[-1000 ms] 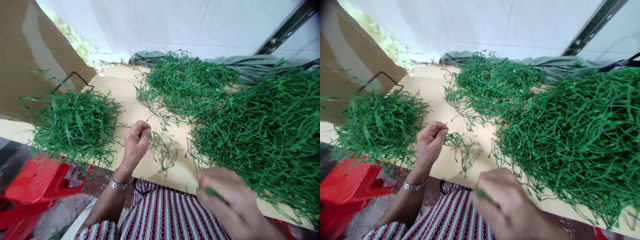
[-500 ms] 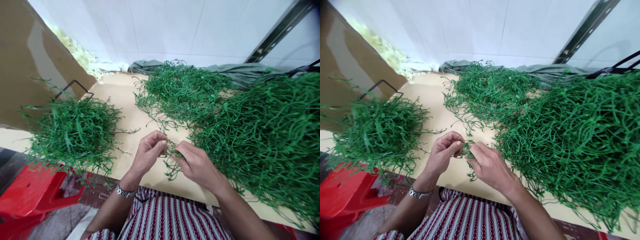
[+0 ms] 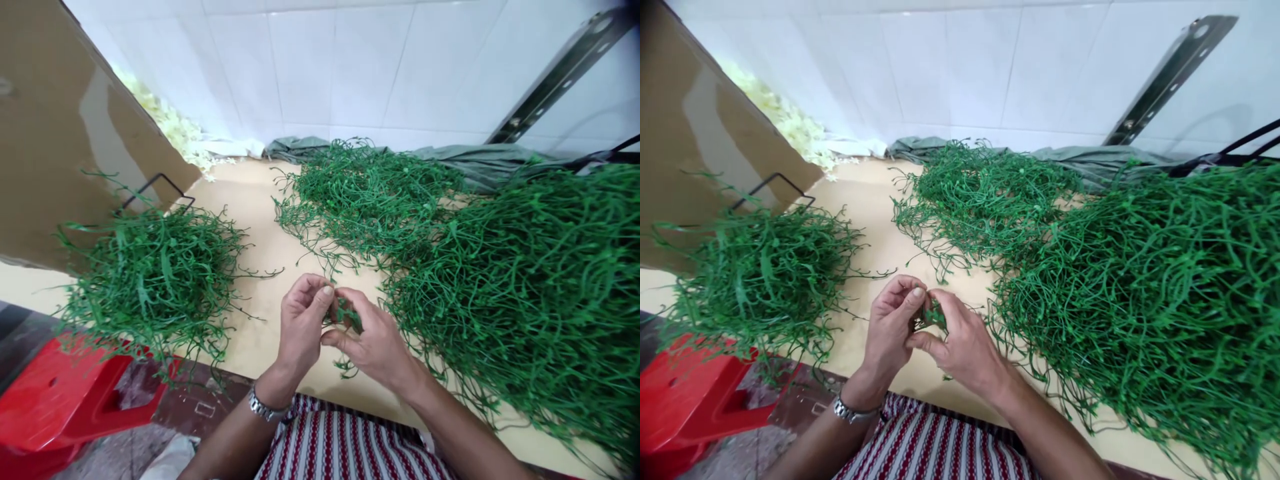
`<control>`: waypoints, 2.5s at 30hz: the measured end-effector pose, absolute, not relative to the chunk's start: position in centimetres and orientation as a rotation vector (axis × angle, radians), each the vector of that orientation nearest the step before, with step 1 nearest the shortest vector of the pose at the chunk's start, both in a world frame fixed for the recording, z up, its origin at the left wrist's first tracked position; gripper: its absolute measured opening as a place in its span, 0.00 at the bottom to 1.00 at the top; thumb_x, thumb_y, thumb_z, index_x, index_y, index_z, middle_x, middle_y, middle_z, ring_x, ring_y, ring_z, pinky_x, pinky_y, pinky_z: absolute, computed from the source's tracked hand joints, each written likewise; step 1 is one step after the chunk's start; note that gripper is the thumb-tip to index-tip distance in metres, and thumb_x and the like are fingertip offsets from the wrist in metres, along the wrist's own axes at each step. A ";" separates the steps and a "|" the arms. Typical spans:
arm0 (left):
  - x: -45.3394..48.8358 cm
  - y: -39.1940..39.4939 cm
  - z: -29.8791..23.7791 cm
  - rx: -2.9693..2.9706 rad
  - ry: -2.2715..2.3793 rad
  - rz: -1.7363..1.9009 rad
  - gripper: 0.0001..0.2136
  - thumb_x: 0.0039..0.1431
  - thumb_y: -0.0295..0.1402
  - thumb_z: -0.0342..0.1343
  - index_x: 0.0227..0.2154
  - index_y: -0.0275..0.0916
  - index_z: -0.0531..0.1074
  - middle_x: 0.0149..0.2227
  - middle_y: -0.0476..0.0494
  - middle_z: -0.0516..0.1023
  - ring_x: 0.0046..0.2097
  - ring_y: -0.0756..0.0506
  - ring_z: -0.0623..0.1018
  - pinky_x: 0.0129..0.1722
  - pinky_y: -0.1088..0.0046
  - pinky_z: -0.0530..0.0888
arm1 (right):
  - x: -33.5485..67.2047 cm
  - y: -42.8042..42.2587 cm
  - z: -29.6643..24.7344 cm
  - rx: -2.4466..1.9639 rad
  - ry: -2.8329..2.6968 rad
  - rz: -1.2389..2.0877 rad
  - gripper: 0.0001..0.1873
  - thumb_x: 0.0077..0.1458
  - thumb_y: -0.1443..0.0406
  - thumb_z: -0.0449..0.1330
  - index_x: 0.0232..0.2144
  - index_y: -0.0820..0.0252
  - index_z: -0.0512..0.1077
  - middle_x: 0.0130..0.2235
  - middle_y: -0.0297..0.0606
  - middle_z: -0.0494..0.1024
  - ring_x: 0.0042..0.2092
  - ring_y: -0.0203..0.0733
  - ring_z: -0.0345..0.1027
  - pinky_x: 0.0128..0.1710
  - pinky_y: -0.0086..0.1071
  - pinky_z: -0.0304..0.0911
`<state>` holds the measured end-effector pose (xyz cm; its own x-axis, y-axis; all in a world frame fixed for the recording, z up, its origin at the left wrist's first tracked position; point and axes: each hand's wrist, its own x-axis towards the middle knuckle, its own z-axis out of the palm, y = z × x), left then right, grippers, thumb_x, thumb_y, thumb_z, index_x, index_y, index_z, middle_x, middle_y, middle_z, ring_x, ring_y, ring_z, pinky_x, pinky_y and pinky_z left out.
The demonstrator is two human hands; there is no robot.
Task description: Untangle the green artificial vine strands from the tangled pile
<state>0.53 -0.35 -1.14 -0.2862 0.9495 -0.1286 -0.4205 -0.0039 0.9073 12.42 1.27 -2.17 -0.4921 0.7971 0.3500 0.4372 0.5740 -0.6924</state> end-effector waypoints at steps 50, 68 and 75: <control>-1.5 1.0 1.1 0.745 0.748 1.540 0.06 0.52 0.29 0.55 0.34 0.36 0.70 0.30 0.45 0.76 0.37 0.46 0.76 0.45 0.67 0.68 | 12.5 1.2 -3.3 -0.934 -2.003 0.797 0.03 0.54 0.69 0.52 0.29 0.60 0.65 0.26 0.33 0.69 0.27 0.34 0.62 0.28 0.26 0.58; -1.4 -1.4 -1.0 1.605 1.309 1.210 0.02 0.49 0.26 0.55 0.26 0.38 0.69 0.25 0.48 0.68 0.33 0.47 0.68 0.36 0.69 0.65 | 14.9 2.2 -2.4 -0.915 -1.970 1.017 0.03 0.55 0.67 0.54 0.30 0.60 0.67 0.28 0.33 0.71 0.31 0.35 0.65 0.31 0.26 0.59; -0.9 -1.5 -0.5 1.751 1.373 1.182 0.06 0.50 0.23 0.52 0.30 0.38 0.70 0.24 0.50 0.66 0.31 0.48 0.68 0.37 0.68 0.64 | 14.7 2.0 -2.5 -0.967 -1.968 0.927 0.03 0.54 0.68 0.52 0.32 0.61 0.65 0.28 0.33 0.70 0.30 0.35 0.63 0.30 0.26 0.58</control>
<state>-0.93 -1.50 -0.53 0.0627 0.9598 0.2737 0.4129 -0.2747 0.8684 14.66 2.04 -2.52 -0.4395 0.8476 0.2972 0.3103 0.4538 -0.8353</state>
